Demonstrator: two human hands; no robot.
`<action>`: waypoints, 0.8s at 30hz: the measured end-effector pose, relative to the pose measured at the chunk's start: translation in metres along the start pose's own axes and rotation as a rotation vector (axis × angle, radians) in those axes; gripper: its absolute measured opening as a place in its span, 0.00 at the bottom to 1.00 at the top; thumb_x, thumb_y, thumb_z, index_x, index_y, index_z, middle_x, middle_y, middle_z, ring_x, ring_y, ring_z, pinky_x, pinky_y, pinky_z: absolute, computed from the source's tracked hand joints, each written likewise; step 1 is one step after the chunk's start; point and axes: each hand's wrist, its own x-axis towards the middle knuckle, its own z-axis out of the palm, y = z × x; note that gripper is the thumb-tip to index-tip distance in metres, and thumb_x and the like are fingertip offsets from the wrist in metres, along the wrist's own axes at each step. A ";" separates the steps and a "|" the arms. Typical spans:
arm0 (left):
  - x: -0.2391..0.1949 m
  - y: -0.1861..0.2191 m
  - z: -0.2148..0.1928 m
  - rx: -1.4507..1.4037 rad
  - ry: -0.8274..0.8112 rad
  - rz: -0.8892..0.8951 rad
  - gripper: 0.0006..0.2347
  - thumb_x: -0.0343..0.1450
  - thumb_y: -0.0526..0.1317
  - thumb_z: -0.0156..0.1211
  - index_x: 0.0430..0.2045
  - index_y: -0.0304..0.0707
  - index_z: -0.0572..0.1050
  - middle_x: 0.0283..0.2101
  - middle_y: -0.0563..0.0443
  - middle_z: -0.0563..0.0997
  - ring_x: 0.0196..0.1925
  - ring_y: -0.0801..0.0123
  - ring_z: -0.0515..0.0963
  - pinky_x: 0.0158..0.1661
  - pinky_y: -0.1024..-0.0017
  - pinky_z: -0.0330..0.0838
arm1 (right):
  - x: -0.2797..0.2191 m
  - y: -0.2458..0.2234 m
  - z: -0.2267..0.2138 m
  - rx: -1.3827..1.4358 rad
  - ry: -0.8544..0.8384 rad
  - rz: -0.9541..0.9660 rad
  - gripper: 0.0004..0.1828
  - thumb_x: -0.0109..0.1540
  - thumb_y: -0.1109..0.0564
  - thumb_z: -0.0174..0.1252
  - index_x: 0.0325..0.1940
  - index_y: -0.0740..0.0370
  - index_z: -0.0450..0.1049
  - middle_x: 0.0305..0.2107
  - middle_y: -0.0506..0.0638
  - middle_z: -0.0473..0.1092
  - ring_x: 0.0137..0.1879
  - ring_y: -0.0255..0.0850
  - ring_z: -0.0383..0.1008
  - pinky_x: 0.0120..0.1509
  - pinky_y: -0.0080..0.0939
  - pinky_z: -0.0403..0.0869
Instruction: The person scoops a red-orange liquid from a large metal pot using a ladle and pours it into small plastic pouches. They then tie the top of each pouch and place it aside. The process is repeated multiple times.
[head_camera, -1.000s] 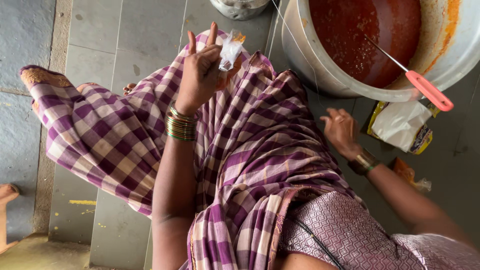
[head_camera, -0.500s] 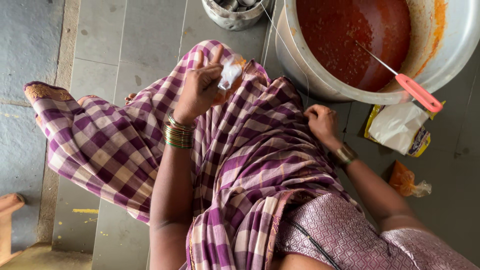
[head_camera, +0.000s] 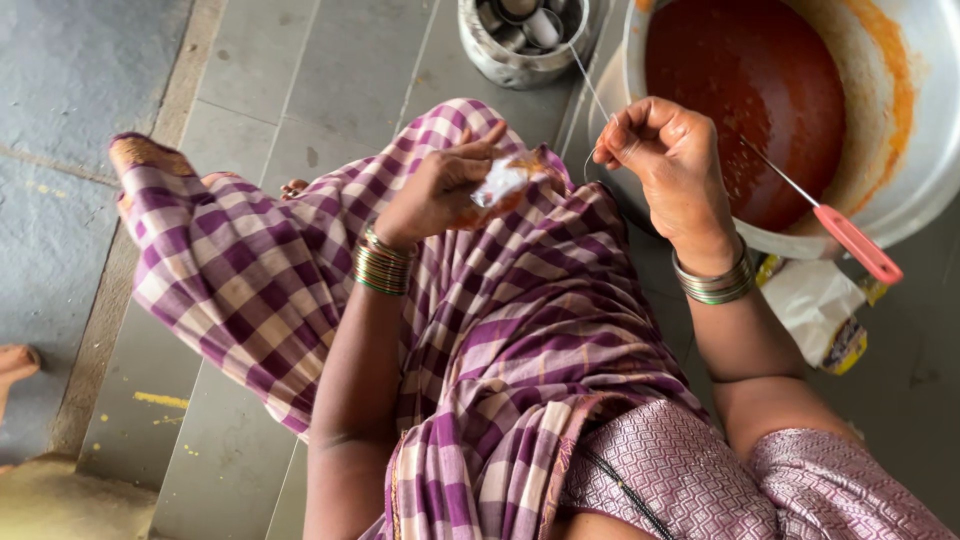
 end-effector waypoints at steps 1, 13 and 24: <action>-0.001 0.001 0.000 -0.023 -0.007 -0.036 0.06 0.66 0.30 0.68 0.35 0.32 0.82 0.57 0.42 0.78 0.73 0.55 0.68 0.75 0.56 0.56 | 0.005 0.000 0.004 -0.020 -0.004 -0.014 0.04 0.70 0.63 0.61 0.41 0.67 0.75 0.34 0.49 0.75 0.40 0.33 0.75 0.48 0.30 0.75; -0.003 -0.027 0.013 -0.214 -0.058 0.008 0.14 0.66 0.31 0.70 0.47 0.41 0.83 0.73 0.46 0.65 0.77 0.57 0.62 0.72 0.61 0.65 | 0.043 0.027 0.062 -0.004 -0.162 0.013 0.02 0.66 0.69 0.61 0.39 0.69 0.75 0.33 0.50 0.76 0.39 0.32 0.77 0.48 0.30 0.77; -0.012 -0.005 -0.004 0.262 0.095 0.076 0.15 0.60 0.32 0.72 0.40 0.38 0.82 0.34 0.55 0.69 0.40 0.64 0.67 0.49 0.68 0.59 | 0.045 0.051 0.065 -0.560 0.045 -0.370 0.06 0.61 0.70 0.64 0.32 0.66 0.75 0.38 0.49 0.72 0.39 0.31 0.68 0.44 0.30 0.72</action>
